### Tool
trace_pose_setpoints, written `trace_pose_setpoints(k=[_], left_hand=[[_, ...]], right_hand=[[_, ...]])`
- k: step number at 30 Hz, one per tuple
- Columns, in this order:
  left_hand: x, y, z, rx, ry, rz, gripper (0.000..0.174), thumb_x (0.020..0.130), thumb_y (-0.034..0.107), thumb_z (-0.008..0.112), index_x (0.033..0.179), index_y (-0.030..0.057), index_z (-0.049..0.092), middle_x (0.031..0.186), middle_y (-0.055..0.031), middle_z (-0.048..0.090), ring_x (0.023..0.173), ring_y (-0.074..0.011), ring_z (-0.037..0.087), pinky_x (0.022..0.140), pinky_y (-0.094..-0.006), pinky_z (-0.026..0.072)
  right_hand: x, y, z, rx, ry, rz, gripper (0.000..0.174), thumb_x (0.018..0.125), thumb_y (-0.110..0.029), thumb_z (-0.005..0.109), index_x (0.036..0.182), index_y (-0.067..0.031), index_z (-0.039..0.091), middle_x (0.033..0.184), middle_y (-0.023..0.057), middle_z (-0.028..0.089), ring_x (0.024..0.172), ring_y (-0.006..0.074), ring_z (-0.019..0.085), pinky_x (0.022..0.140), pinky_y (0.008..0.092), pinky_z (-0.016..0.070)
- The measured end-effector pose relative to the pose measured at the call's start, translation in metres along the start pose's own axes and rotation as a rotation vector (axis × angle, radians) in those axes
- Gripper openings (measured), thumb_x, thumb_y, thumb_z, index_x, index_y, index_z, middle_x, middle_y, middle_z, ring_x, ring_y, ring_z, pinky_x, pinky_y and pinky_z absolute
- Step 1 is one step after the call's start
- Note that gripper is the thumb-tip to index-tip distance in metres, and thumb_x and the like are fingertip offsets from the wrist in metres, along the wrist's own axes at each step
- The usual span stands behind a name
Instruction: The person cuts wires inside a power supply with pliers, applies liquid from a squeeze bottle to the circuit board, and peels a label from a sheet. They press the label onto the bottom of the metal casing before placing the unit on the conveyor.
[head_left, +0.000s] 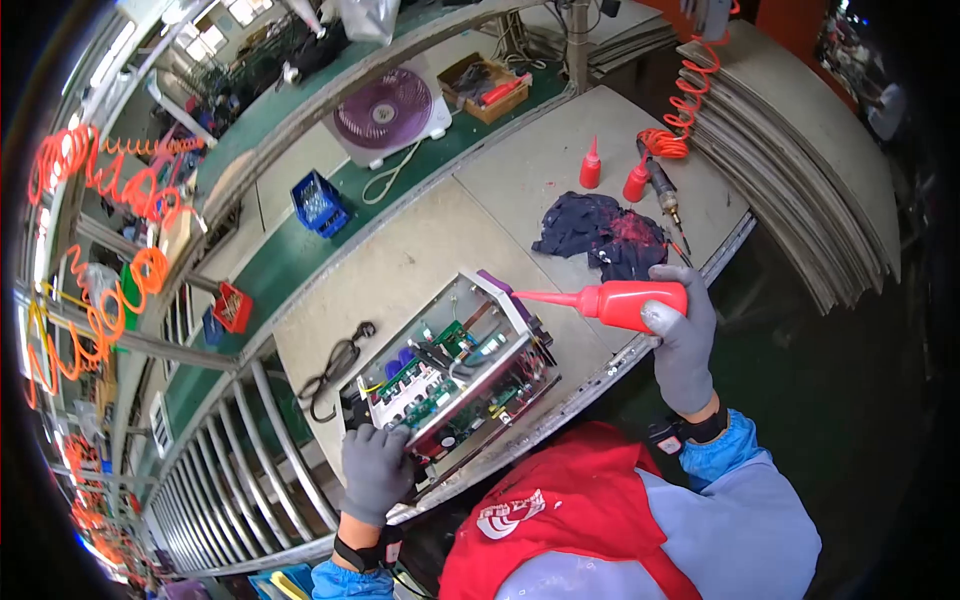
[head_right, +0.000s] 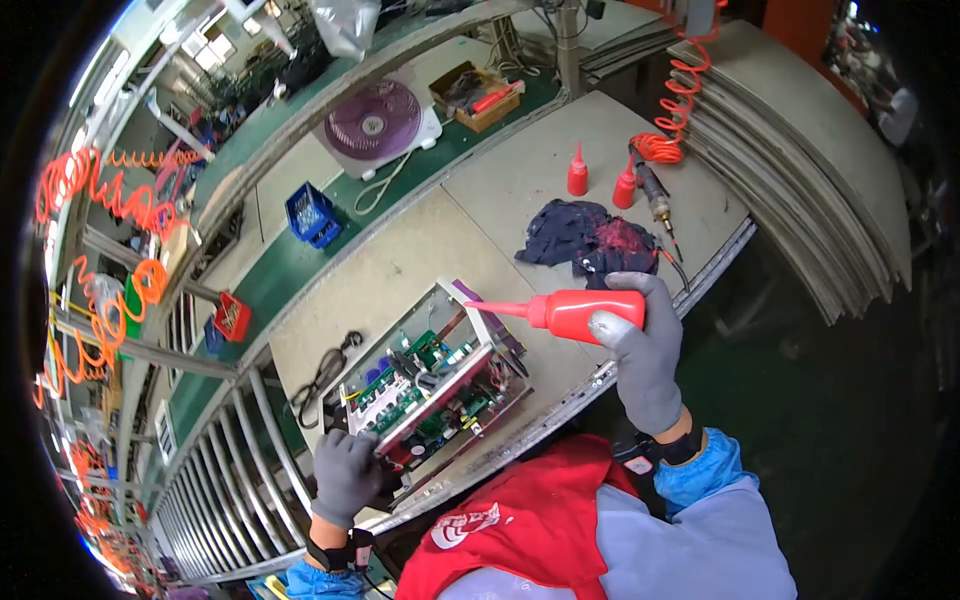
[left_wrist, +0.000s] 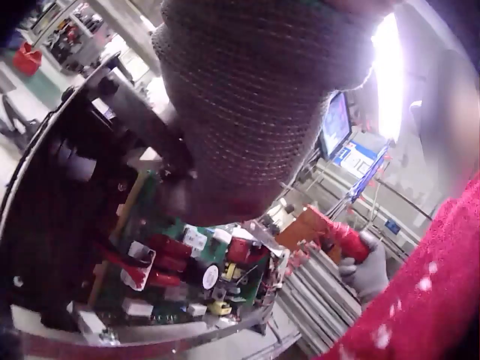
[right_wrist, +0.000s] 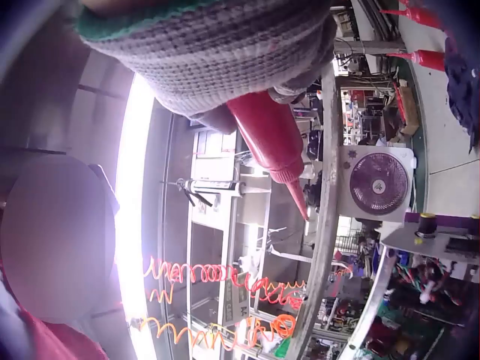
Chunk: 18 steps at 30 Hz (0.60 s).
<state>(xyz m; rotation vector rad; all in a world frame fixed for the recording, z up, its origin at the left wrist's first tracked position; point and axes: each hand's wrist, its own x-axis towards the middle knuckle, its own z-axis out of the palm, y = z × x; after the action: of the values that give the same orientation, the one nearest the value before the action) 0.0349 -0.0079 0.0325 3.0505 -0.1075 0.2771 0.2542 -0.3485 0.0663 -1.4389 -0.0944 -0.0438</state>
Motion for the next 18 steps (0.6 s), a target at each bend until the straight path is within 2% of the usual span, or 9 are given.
trace_pose_setpoints(k=[4,6,8,9,13,16,18], left_hand=[[-0.041,0.033,0.047,-0.116,-0.058,0.002,0.020,0.064,0.012,0.069,0.082,0.0118,0.061,0.075,-0.0048,0.062,0.075,-0.0286,0.058,0.065,-0.0437,0.0402],[-0.053,0.052,0.062,-0.144,-0.136,-0.005,0.019,0.065,0.013,0.068,0.082,0.0119,0.061,0.074,-0.0042,0.062,0.074,-0.0283,0.058,0.064,-0.0440,0.0400],[-0.077,0.058,0.103,-0.134,-0.120,0.019,0.018,0.066,0.015,0.068,0.083,0.0129,0.062,0.074,-0.0022,0.062,0.074,-0.0270,0.058,0.063,-0.0434,0.0393],[-0.080,0.062,0.106,-0.125,-0.100,-0.004,0.019,0.066,0.015,0.069,0.083,0.0131,0.062,0.073,-0.0021,0.062,0.074,-0.0268,0.058,0.062,-0.0431,0.0388],[-0.084,0.066,0.111,-0.109,-0.051,-0.021,0.019,0.066,0.016,0.069,0.084,0.0125,0.063,0.070,-0.0016,0.059,0.072,-0.0259,0.056,0.061,-0.0420,0.0365],[-0.089,0.065,0.116,-0.093,-0.081,-0.043,0.023,0.060,0.022,0.073,0.080,0.0140,0.065,0.072,-0.0029,0.062,0.075,-0.0281,0.058,0.066,-0.0444,0.0409],[-0.087,0.066,0.112,-0.109,-0.073,-0.041,0.022,0.059,0.020,0.072,0.078,0.0135,0.063,0.071,-0.0035,0.062,0.075,-0.0283,0.058,0.067,-0.0454,0.0419]], right_hand=[[-0.015,-0.001,0.006,-0.093,-0.180,-0.051,0.044,0.079,-0.013,0.075,0.118,-0.0009,0.058,0.103,0.0053,0.061,0.092,0.0129,0.059,0.082,0.0293,0.0506],[-0.022,-0.001,0.005,-0.276,-0.268,-0.175,0.044,0.077,-0.017,0.080,0.113,0.0003,0.060,0.102,0.0095,0.064,0.090,0.0164,0.063,0.081,0.0308,0.0520],[-0.028,0.009,0.002,-0.431,-0.363,-0.336,0.045,0.076,-0.019,0.082,0.110,0.0009,0.062,0.099,0.0120,0.066,0.087,0.0193,0.066,0.079,0.0324,0.0534],[-0.034,0.009,0.001,-0.508,-0.364,-0.365,0.044,0.073,-0.021,0.084,0.105,0.0007,0.063,0.095,0.0155,0.068,0.083,0.0251,0.070,0.074,0.0353,0.0554],[-0.054,0.012,-0.009,-0.676,-0.423,-0.408,0.040,0.070,-0.018,0.083,0.100,-0.0007,0.064,0.090,0.0165,0.067,0.077,0.0322,0.070,0.069,0.0380,0.0555],[-0.071,0.015,-0.013,-0.759,-0.449,-0.444,0.038,0.070,-0.019,0.082,0.098,-0.0013,0.064,0.088,0.0160,0.066,0.074,0.0338,0.069,0.067,0.0395,0.0547],[-0.082,0.017,-0.013,-0.821,-0.451,-0.483,0.035,0.070,-0.021,0.083,0.094,-0.0035,0.064,0.086,0.0146,0.066,0.071,0.0341,0.068,0.064,0.0408,0.0537]])
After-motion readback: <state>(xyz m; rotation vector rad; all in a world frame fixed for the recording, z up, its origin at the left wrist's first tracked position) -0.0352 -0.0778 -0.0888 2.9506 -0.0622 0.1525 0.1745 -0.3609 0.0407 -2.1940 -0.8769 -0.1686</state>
